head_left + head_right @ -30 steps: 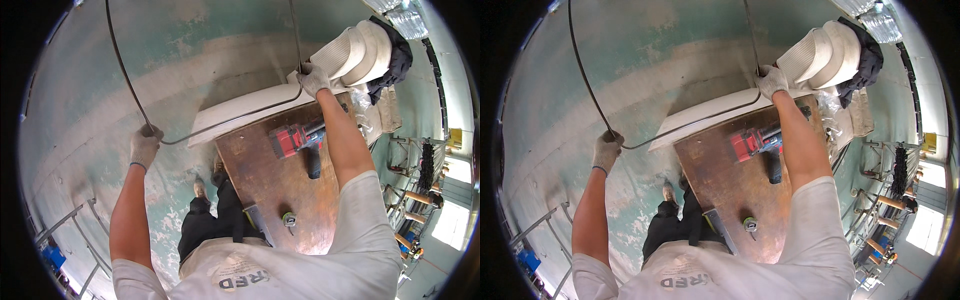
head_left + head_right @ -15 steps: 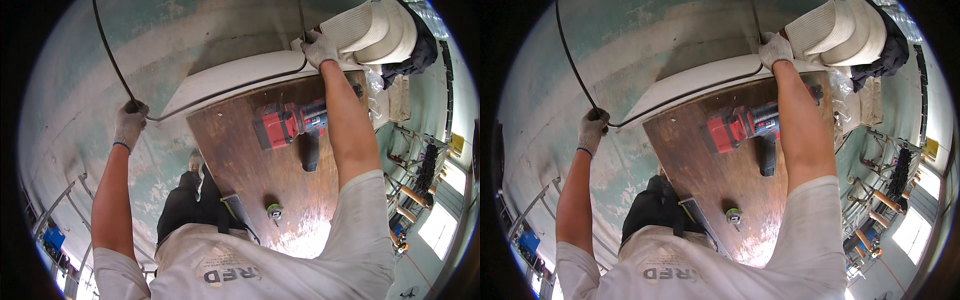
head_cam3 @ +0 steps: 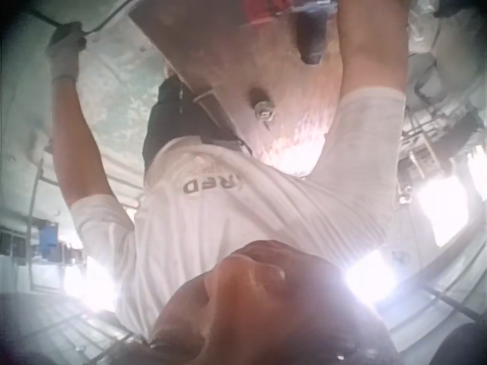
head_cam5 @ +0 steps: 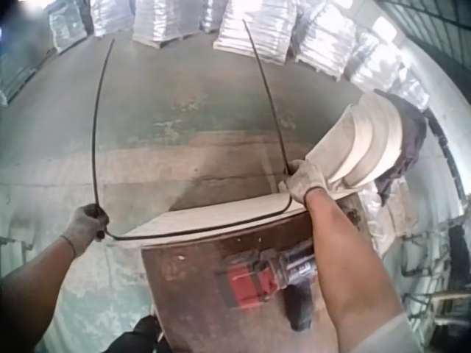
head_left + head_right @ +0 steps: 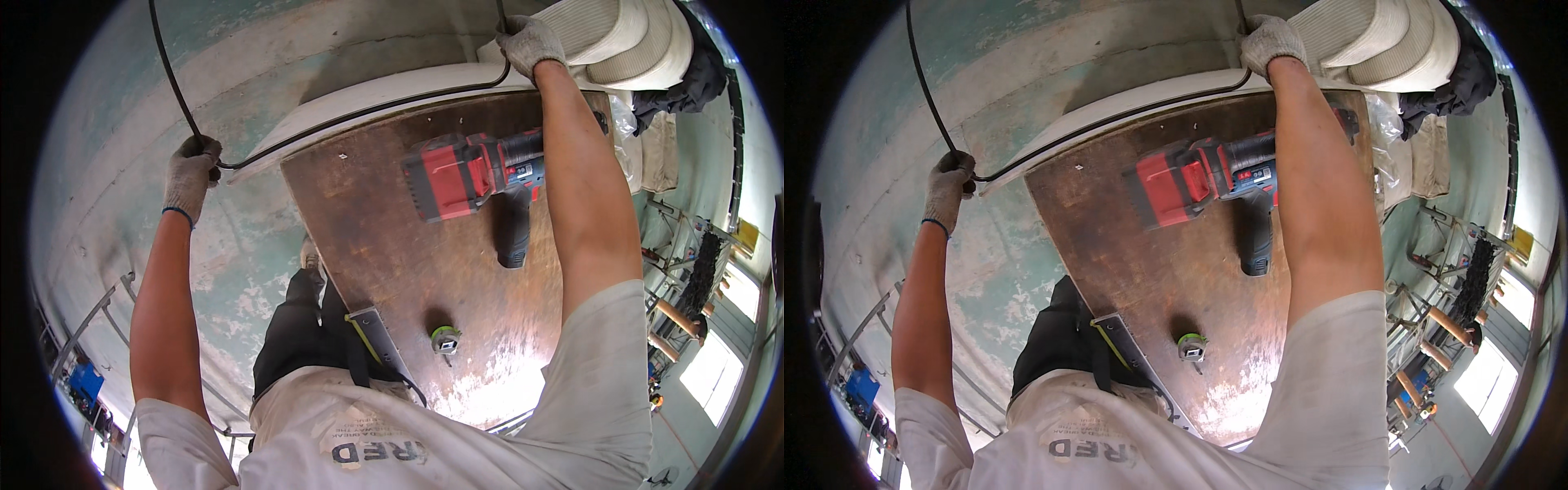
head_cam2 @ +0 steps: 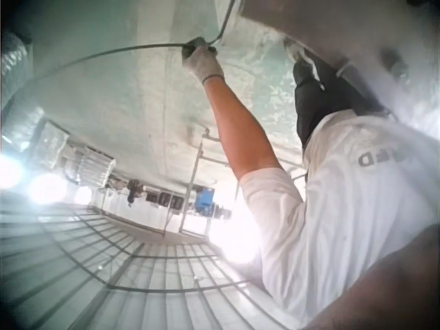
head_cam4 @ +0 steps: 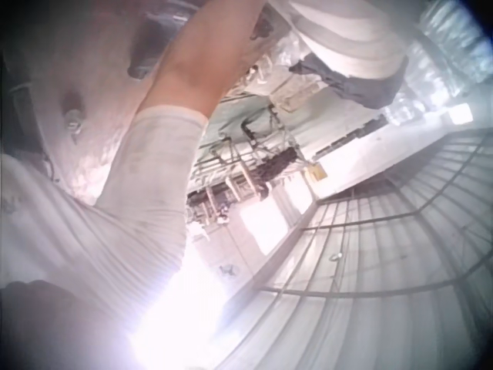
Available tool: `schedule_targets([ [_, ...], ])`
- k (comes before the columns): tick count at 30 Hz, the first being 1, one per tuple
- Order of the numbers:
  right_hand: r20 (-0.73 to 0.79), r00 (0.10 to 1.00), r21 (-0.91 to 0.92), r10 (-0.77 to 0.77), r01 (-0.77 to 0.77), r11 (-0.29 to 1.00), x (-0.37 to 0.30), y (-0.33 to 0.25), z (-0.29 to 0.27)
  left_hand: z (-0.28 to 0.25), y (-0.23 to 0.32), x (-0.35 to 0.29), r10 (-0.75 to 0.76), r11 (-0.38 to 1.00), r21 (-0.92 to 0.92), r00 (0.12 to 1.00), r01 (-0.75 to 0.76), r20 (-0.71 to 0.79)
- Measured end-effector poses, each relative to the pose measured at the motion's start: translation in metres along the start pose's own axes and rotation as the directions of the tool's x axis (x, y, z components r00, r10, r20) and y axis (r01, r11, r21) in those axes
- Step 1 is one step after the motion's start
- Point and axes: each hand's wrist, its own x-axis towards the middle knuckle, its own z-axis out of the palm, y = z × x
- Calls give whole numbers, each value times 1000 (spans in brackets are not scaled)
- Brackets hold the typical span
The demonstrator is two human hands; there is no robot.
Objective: The person operates a metal rod bending machine to form a curved metal rod, then measures it on a workbench using a tape measure. They later adjust a clamp on a vertical pipe using a wrench.
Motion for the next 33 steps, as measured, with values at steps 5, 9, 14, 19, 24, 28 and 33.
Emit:
schedule_targets([
  [5,-106,993,-100,-55,45,994,-8,-9,-1,0,0,-4,2,1000,7,1000,-2,-28],
  [9,-121,992,-44,-31,26,999,-12,-8,0,1,4,-8,11,1000,-5,999,-12,-47],
  [14,-100,995,-79,-1,-7,997,-14,-14,-6,1,9,-13,3,1000,-5,998,-3,-64],
  [19,-85,996,39,24,-21,999,-17,-13,-4,-1,10,-18,-10,999,-38,999,8,-42],
  [24,-88,996,-44,15,-19,999,-17,-12,-3,1,8,-15,1,999,-34,999,-2,-52],
  [28,-97,995,-74,6,-14,997,-22,-20,-9,1,6,-16,22,1000,-18,999,-23,-47],
  [33,-105,994,-47,12,-17,999,-22,-18,-10,3,3,-14,13,997,-80,998,-17,-55],
])
